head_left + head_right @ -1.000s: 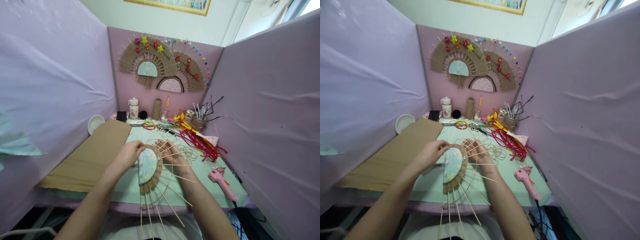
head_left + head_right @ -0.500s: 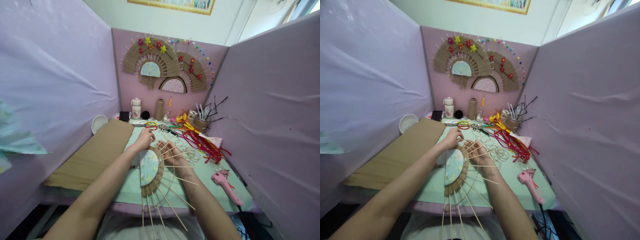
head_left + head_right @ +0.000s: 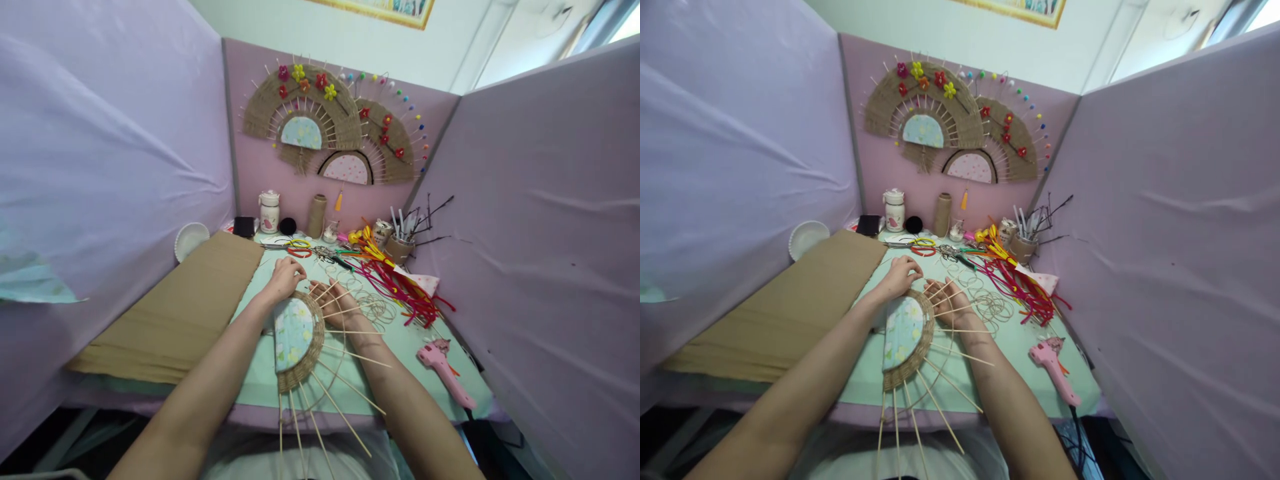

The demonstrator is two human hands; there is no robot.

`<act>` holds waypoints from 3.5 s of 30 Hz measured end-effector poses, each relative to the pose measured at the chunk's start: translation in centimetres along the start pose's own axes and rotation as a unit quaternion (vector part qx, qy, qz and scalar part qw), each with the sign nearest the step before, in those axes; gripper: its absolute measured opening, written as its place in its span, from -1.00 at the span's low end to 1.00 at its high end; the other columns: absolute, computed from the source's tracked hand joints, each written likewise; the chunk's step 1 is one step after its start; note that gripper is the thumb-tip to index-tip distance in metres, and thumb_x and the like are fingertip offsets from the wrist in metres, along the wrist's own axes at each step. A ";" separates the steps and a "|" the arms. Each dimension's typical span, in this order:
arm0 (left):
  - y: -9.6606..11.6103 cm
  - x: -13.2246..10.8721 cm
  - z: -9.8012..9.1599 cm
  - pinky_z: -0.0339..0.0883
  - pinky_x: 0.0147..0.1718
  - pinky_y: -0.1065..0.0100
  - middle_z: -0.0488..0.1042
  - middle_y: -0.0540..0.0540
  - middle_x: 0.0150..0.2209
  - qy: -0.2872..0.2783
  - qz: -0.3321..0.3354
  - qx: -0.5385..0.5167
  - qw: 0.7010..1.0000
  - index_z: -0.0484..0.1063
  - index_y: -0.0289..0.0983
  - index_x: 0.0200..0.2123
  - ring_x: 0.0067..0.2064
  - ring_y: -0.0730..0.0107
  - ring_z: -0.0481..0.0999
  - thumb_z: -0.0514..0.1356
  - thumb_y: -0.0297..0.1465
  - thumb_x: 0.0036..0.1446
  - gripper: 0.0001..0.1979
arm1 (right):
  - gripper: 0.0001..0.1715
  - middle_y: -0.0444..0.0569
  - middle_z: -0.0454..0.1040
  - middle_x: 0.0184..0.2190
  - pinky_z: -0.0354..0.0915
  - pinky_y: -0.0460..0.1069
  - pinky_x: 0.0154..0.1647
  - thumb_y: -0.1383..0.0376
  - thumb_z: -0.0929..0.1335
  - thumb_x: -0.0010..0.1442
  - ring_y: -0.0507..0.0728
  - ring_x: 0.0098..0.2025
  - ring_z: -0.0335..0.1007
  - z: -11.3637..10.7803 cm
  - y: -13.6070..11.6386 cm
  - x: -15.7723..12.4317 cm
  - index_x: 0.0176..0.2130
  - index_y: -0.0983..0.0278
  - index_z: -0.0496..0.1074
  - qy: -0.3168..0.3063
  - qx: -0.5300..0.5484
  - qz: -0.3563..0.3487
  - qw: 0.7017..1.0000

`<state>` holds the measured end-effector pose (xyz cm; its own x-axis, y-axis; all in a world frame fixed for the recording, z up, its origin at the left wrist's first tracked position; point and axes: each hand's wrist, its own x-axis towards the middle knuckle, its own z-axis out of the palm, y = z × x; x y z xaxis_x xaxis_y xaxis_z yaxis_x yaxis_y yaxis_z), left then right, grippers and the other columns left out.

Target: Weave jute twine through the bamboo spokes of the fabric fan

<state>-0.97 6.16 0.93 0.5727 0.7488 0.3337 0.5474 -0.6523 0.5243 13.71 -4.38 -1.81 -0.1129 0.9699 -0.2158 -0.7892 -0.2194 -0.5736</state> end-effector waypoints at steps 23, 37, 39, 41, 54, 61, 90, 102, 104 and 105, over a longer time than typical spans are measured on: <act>0.3 -0.8 0.8 0.08 0.07 0.14 0.33 -0.13 -0.19 0.040 -0.052 -0.035 0.997 0.52 -0.24 -0.36 -0.02 0.15 0.23 0.15 -0.41 0.12 -0.87 | -0.74 -0.05 0.58 -0.40 0.32 0.00 -0.29 0.18 0.26 0.20 0.11 -0.40 0.45 0.1 0.4 0.3 -0.23 0.27 0.45 -0.016 -0.017 0.002 1.000; 0.2 -0.7 0.7 0.10 0.06 0.19 0.35 -0.13 -0.18 0.040 -0.058 -0.049 0.996 0.52 -0.25 -0.35 -0.01 0.16 0.24 0.16 -0.40 0.11 -0.87 | -0.71 -0.02 0.57 -0.35 0.31 0.01 -0.26 0.17 0.27 0.19 0.13 -0.35 0.46 0.1 0.6 0.3 -0.19 0.29 0.43 -0.035 -0.013 0.010 0.999; 0.2 -0.7 0.7 0.10 0.06 0.19 0.35 -0.14 -0.18 0.039 -0.058 -0.051 0.996 0.52 -0.26 -0.35 -0.01 0.16 0.24 0.15 -0.41 0.11 -0.86 | -0.73 -0.04 0.58 -0.36 0.32 0.01 -0.27 0.17 0.26 0.21 0.12 -0.35 0.46 0.0 0.6 0.3 -0.19 0.27 0.43 -0.039 -0.011 0.010 0.999; 0.2 -0.7 0.7 0.10 0.06 0.20 0.36 -0.14 -0.17 0.038 -0.059 -0.052 0.996 0.52 -0.26 -0.34 0.00 0.16 0.24 0.15 -0.42 0.12 -0.86 | -0.73 -0.06 0.57 -0.39 0.33 0.00 -0.30 0.16 0.26 0.21 0.12 -0.37 0.46 -0.1 0.6 0.4 -0.19 0.26 0.43 -0.044 -0.008 0.011 0.999; 0.1 -0.8 0.7 0.11 0.07 0.19 0.35 -0.11 -0.18 0.043 -0.061 -0.055 0.996 0.51 -0.21 -0.37 -0.02 0.17 0.25 0.16 -0.44 0.10 -0.89 | -0.64 -0.05 0.57 -0.39 0.36 -0.02 -0.31 0.15 0.28 0.20 0.09 -0.38 0.48 -1.3 0.7 1.2 -0.10 0.34 0.38 -0.076 0.012 0.018 0.997; 0.1 -0.8 0.8 0.10 0.06 0.21 0.34 -0.12 -0.19 0.044 -0.063 -0.058 0.995 0.51 -0.22 -0.37 -0.02 0.17 0.24 0.17 -0.43 0.10 -0.90 | -0.63 -0.04 0.57 -0.40 0.36 -0.02 -0.33 0.15 0.29 0.20 0.09 -0.39 0.47 -1.5 0.7 1.4 -0.09 0.35 0.36 -0.086 0.014 0.025 0.996; 0.0 -1.0 0.8 0.11 0.05 0.20 0.34 -0.10 -0.20 0.049 -0.057 -0.056 0.996 0.51 -0.21 -0.37 -0.03 0.19 0.25 0.16 -0.43 0.09 -0.89 | -0.62 -0.06 0.56 -0.38 0.36 -0.01 -0.30 0.13 0.25 0.22 0.09 -0.36 0.48 -1.1 0.7 1.1 -0.07 0.33 0.37 -0.086 0.004 0.020 0.996; 0.1 -1.0 0.7 0.08 0.07 0.18 0.34 -0.11 -0.19 0.044 -0.060 -0.058 0.996 0.50 -0.20 -0.37 -0.02 0.18 0.24 0.15 -0.43 0.10 -0.88 | -0.64 -0.05 0.56 -0.35 0.36 0.00 -0.27 0.12 0.25 0.23 0.10 -0.34 0.48 -0.7 0.7 0.9 -0.12 0.32 0.38 -0.081 -0.002 0.016 0.997; 0.1 -1.0 0.7 0.08 0.07 0.19 0.34 -0.11 -0.19 0.042 -0.061 -0.057 0.996 0.50 -0.21 -0.37 -0.02 0.18 0.24 0.15 -0.43 0.10 -0.89 | -0.64 -0.05 0.55 -0.36 0.36 -0.01 -0.28 0.13 0.22 0.24 0.10 -0.35 0.48 -0.7 0.8 0.9 -0.13 0.32 0.38 -0.079 -0.001 0.015 0.997; 0.1 -1.0 0.7 0.08 0.07 0.20 0.34 -0.10 -0.19 0.041 -0.060 -0.057 0.996 0.50 -0.21 -0.37 -0.02 0.19 0.24 0.16 -0.42 0.10 -0.89 | -0.64 -0.05 0.55 -0.36 0.36 -0.01 -0.28 0.13 0.22 0.25 0.10 -0.35 0.47 -0.6 0.8 0.9 -0.13 0.32 0.38 -0.078 -0.002 0.015 0.997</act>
<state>-1.07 5.23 0.12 0.4520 0.8312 0.3238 0.5330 -0.5428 0.6491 13.40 -3.77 -2.95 -0.2292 0.9675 -0.1070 -0.7822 -0.2484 -0.5714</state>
